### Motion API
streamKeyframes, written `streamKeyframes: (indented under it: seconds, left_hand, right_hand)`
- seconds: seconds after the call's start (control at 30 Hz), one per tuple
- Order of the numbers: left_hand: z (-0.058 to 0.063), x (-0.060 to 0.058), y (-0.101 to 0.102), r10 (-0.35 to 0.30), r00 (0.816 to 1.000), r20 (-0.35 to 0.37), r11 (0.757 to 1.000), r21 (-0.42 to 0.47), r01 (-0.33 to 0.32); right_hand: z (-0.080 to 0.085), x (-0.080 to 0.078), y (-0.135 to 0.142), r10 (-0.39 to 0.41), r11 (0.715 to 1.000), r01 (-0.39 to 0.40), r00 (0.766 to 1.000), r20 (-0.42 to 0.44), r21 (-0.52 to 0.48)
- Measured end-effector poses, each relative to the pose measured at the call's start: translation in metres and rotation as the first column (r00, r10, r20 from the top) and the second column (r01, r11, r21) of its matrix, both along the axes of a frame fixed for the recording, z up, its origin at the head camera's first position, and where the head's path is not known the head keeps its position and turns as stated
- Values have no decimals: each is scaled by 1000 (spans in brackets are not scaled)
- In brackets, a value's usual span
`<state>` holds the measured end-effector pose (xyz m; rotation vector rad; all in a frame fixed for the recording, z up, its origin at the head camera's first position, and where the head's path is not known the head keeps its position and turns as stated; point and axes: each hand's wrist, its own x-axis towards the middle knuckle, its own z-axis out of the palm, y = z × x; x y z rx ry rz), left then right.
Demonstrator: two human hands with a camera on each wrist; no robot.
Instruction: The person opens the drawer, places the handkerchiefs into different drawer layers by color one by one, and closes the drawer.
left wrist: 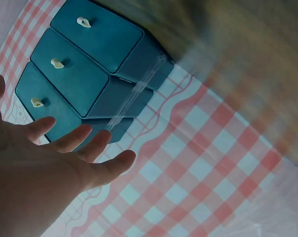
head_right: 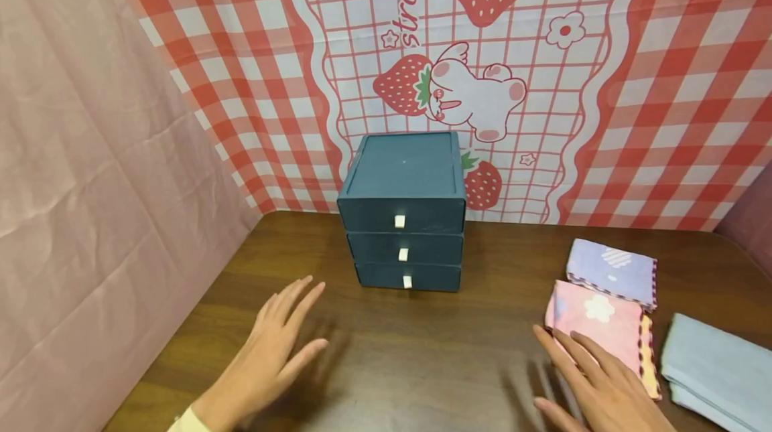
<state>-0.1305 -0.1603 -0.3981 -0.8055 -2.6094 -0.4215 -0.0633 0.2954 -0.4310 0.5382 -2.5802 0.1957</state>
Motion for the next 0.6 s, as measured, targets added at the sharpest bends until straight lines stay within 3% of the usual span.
streamKeyframes:
  seconds: [0.23, 0.47, 0.6]
  left_hand:
    - [17, -11, -2, -97, 995, -26, 992, 73, 98]
    - [34, -25, -1, -135, 991, 6, 983, 123, 134]
    - [41, -32, -1, -151, 988, 22, 978, 146, 146]
  right_hand:
    - [13, -1, -24, -30, 999, 28, 992, 124, 22]
    - [25, -7, -47, 63, 997, -66, 996, 68, 37]
    - [34, -13, -62, 98, 994, -103, 984, 152, 30]
